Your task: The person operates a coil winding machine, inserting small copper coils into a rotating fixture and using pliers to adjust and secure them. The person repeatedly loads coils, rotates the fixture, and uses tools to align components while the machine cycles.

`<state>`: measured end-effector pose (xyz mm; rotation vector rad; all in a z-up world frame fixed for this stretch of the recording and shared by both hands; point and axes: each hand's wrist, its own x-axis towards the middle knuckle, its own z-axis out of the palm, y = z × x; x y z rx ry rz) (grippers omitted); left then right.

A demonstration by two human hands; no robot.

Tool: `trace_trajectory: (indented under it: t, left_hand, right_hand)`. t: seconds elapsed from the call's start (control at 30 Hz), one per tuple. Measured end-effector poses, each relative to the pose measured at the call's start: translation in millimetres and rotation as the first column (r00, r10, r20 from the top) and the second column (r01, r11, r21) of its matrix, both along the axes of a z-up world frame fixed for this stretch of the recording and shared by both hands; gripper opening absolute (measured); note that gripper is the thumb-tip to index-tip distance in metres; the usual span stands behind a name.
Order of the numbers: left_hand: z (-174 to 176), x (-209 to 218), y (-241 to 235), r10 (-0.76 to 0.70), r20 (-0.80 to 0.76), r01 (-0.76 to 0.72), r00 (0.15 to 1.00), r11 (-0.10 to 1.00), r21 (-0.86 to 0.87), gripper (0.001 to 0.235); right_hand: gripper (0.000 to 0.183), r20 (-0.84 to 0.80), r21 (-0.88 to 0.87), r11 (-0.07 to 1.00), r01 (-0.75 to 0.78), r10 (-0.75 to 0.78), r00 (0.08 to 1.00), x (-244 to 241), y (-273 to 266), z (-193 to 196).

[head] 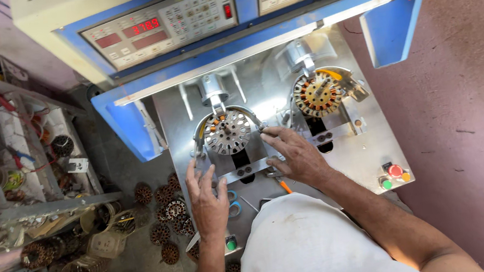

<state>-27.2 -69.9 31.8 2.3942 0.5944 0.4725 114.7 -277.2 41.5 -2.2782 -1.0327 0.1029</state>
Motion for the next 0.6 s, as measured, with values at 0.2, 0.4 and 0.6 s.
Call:
trace_trajectory:
  t: [0.2,0.4,0.6]
  left_hand:
    - [-60,-30,5,0.212,0.067,-0.214,0.975,0.977,0.02,0.049]
    - [-134,-98,-19,0.315,-0.255,-0.226,0.914,0.919,0.324,0.07]
    - [-159,-102,-16,0.341,-0.337,-0.216,0.878,0.908,0.358,0.064]
  right_hand:
    - [0.062,-0.071,0.076,0.995,-0.06,0.065,0.995,-5,-27,-5]
    - [0.054,-0.161,0.058,0.994,0.087,-0.077,0.984,-14,-40,0]
    - [0.05,-0.174,0.044,0.996,0.077,-0.068,0.982,-16,-18,3]
